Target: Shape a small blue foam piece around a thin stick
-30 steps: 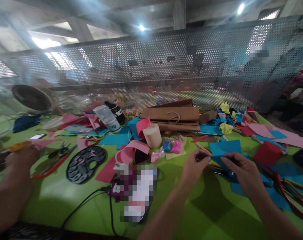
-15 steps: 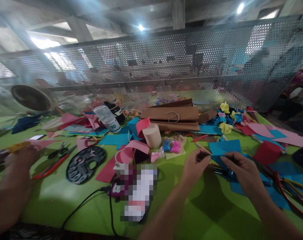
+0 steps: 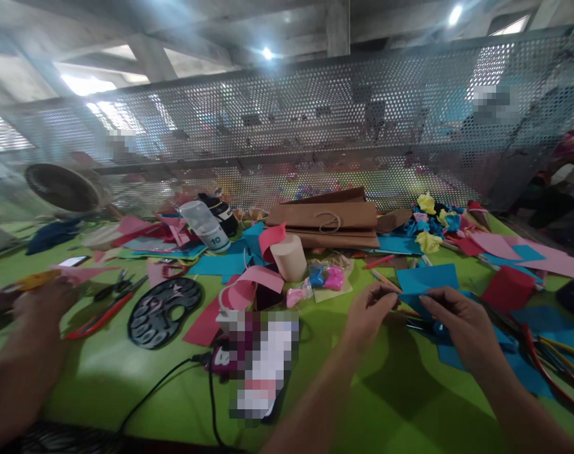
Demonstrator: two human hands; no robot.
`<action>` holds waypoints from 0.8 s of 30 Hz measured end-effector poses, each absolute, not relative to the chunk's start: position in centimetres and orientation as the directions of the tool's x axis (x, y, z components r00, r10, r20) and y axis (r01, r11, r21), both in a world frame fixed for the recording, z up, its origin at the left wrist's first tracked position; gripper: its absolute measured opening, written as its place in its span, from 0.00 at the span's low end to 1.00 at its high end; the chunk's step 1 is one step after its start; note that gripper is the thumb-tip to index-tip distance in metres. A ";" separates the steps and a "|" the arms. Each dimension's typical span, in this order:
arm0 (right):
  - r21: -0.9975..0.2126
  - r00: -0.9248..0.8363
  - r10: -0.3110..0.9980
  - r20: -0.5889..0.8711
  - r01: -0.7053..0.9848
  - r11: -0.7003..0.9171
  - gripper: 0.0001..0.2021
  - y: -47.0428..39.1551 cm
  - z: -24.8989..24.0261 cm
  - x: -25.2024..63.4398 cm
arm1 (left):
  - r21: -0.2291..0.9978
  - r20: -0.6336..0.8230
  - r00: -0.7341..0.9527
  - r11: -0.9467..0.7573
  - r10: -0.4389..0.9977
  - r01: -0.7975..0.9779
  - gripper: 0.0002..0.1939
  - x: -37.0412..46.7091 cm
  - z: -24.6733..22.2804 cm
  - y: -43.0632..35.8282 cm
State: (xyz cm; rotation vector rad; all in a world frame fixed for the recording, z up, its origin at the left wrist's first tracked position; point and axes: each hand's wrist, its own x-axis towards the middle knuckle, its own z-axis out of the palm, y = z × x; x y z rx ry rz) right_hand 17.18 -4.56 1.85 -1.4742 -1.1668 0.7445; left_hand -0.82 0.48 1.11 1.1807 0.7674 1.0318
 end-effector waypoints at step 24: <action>-0.950 0.229 0.961 0.152 0.301 0.079 0.20 -3.9 0.5 17.1 | 0.989 0.091 0.338 -0.046 0.937 -0.139 0.08 -0.5 -0.4 1.1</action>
